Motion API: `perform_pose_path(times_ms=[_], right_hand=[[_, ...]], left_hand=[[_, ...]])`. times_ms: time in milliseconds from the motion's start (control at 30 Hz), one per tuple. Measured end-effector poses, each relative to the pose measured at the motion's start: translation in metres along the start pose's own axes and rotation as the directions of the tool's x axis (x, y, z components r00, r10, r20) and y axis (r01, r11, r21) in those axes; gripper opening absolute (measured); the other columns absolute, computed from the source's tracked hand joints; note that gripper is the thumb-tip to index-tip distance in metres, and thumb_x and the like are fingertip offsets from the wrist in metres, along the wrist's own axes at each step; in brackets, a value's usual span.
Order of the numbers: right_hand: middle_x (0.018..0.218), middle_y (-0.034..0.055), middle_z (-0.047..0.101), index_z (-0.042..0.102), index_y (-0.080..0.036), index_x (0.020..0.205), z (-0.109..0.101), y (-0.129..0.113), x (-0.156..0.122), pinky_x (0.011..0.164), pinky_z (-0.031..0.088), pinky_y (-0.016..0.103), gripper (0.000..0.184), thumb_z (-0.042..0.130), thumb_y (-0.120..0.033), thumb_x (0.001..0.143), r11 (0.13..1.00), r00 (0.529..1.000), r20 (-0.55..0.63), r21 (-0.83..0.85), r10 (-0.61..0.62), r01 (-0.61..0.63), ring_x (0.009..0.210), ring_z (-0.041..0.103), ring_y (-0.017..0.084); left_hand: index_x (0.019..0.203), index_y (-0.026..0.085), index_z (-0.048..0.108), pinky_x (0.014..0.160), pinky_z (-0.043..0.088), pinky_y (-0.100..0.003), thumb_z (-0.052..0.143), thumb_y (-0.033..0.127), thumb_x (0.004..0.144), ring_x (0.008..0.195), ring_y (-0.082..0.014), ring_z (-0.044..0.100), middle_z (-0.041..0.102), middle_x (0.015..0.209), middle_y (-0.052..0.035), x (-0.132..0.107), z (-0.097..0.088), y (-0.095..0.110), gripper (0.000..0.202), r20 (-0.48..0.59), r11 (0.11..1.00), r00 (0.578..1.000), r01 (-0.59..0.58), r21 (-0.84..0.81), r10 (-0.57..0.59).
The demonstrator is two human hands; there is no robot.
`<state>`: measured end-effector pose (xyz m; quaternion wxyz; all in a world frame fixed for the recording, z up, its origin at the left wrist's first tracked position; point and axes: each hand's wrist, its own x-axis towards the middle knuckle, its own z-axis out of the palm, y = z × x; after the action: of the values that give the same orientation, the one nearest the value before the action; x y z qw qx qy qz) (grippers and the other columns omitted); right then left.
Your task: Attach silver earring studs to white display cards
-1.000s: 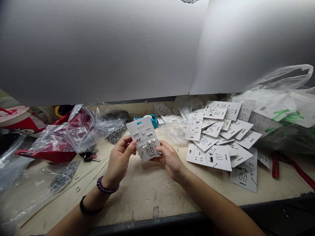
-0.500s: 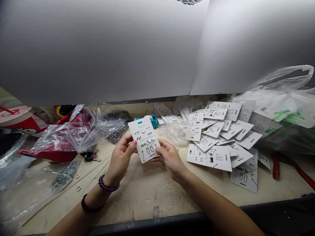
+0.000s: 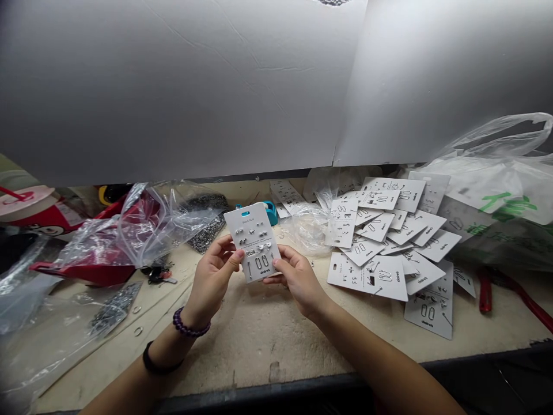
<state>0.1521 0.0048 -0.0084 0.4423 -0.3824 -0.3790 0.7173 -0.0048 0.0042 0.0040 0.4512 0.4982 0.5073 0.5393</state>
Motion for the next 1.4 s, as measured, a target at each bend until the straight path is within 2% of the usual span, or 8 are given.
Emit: perform_pose_path(times_ms=[467,700,900,1033,1100,1200,1267,1400], right_hand=[[0.096,0.0040,0.063,0.060,-0.019,0.099,0.001,-0.002,-0.001,0.063,0.051,0.026,0.025,0.055,-0.026,0.076,0.999,0.999,-0.036,-0.033,-0.012,0.011,0.079,0.060,0.015],[0.102,0.0029,0.061,0.059,-0.020,0.102,-0.013,-0.021,0.006,0.065,0.053,0.023,0.026,0.056,-0.026,0.077,0.976,0.954,-0.204,-0.032,-0.218,0.216,0.085,0.058,0.013],[0.104,0.0024,0.060,0.057,-0.022,0.106,-0.015,-0.020,0.008,0.068,0.055,0.025,0.030,0.058,-0.027,0.077,0.964,0.944,-0.197,-0.063,-0.264,0.257,0.087,0.058,0.013],[0.101,0.0031,0.062,0.057,-0.022,0.108,-0.013,-0.015,0.009,0.078,0.053,0.033,0.031,0.058,-0.027,0.077,0.950,0.936,-0.176,-0.118,-0.306,0.288,0.091,0.058,0.016],[0.104,0.0026,0.062,0.059,-0.024,0.107,-0.015,-0.013,0.009,0.087,0.049,0.039,0.029,0.056,-0.026,0.078,0.894,0.889,-0.171,-0.237,-0.425,0.381,0.097,0.057,0.017],[0.104,-0.0011,0.063,0.065,-0.030,0.095,-0.022,-0.008,0.007,0.099,0.039,0.044,0.022,0.057,-0.021,0.077,0.658,0.709,-0.116,-0.499,-0.695,0.564,0.107,0.053,0.018],[0.098,-0.0022,0.065,0.067,-0.033,0.085,-0.027,-0.004,0.005,0.101,0.035,0.046,0.020,0.060,-0.017,0.073,0.517,0.617,-0.059,-0.611,-0.785,0.599,0.107,0.054,0.019],[0.092,-0.0011,0.067,0.065,-0.032,0.081,-0.030,0.001,0.000,0.099,0.036,0.051,0.018,0.062,-0.018,0.071,0.443,0.578,-0.025,-0.671,-0.816,0.595,0.102,0.057,0.022]], left_hand=[[0.112,0.017,0.050,0.060,0.046,-0.021,0.056,0.031,0.077,0.077,-0.0125,0.055,0.057,0.102,-0.0068,0.001,0.000,0.001,0.037,0.030,0.999,0.999,0.040,0.001,-0.040],[0.113,0.018,0.044,0.060,0.045,-0.020,0.049,0.033,0.081,0.070,-0.0082,0.054,0.052,0.098,-0.0041,-0.002,-0.001,0.001,0.035,0.019,0.996,0.996,0.088,-0.034,-0.087],[0.108,0.018,0.048,0.063,0.045,-0.022,0.049,0.030,0.080,0.074,-0.0098,0.053,0.053,0.099,-0.0044,-0.001,-0.002,-0.001,0.031,0.068,0.996,0.994,0.087,0.001,-0.086],[0.107,0.018,0.049,0.063,0.044,-0.022,0.050,0.028,0.079,0.075,-0.0107,0.054,0.054,0.099,-0.0047,0.000,-0.002,-0.003,0.030,0.069,0.994,0.992,0.108,0.026,-0.110],[0.105,0.017,0.050,0.063,0.044,-0.023,0.050,0.027,0.079,0.075,-0.0111,0.054,0.056,0.098,-0.0046,0.001,-0.003,-0.003,0.028,0.061,0.995,0.993,0.099,0.030,-0.101],[0.102,0.017,0.054,0.067,0.045,-0.025,0.052,0.029,0.078,0.080,-0.0141,0.056,0.058,0.101,-0.0060,0.000,-0.004,-0.003,0.027,0.068,0.998,0.996,0.061,0.012,-0.061],[0.102,0.016,0.055,0.070,0.047,-0.028,0.055,0.032,0.076,0.088,-0.0187,0.057,0.060,0.105,-0.0083,0.000,-0.004,-0.001,0.031,0.091,0.999,0.995,0.048,-0.025,-0.046],[0.101,0.015,0.058,0.072,0.049,-0.034,0.057,0.046,0.072,0.093,-0.0255,0.058,0.064,0.100,-0.0113,-0.002,-0.002,0.003,0.042,0.103,0.993,0.994,0.046,-0.112,-0.034]])
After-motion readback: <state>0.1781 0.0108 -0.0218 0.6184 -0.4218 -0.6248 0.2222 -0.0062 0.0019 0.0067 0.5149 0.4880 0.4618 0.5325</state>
